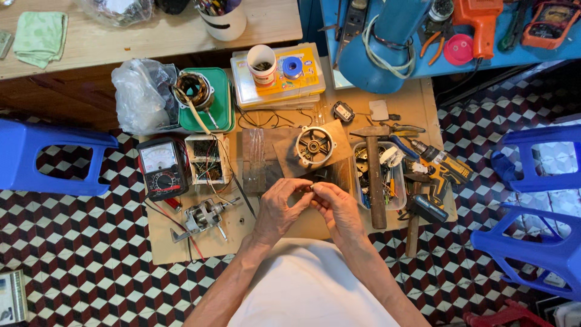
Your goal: The person handles a small cylindrical metal part and a disassembled motor housing on a cluttered workbench. They use a screwdriver to adjust internal components of the motor while holding the housing steady. The person repeatedly inserts and removes the screwdriver to manipulate parts inside the motor.
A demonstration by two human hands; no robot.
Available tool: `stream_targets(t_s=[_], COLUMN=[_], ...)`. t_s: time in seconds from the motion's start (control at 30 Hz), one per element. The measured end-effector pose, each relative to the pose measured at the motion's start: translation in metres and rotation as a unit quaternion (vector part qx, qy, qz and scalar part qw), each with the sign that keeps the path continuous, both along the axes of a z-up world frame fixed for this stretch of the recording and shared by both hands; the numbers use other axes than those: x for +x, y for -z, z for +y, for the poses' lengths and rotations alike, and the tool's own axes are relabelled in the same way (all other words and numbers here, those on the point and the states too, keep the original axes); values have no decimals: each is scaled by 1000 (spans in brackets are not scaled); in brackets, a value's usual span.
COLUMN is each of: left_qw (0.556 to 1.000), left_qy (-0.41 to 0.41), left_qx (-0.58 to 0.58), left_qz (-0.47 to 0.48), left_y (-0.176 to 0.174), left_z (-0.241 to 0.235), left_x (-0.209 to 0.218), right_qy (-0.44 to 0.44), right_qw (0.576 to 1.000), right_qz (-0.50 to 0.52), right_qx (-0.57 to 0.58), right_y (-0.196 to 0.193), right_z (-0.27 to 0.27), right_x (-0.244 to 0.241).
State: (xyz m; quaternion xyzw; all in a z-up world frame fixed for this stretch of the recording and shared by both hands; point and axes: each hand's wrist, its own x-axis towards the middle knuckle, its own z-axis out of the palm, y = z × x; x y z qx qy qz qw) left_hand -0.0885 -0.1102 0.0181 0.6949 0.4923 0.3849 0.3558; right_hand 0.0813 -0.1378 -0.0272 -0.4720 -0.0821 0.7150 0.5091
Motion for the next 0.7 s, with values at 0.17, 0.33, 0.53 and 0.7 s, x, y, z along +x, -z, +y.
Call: stream_targets(t_s=[0.17,0.33,0.53,0.7], left_qw=[999,999,999,999], left_qy=[-23,-30,-33,-34], left_qx=[-20,-25,-25,-28], left_qz=[-12,-25,-7,3], left_y=[2,2,2,1], left_z=[1,3,1,0], left_x=[3,6,8,9], right_qy=[-8,13,8,11], right_qw=[999,997,998,998], right_qz=[36,71,64,58], right_qx=[11,-5,12,-2], right_y=[-6,-11,-10,-10], right_z=[2,4,1,1], right_x=[4,6,8,7])
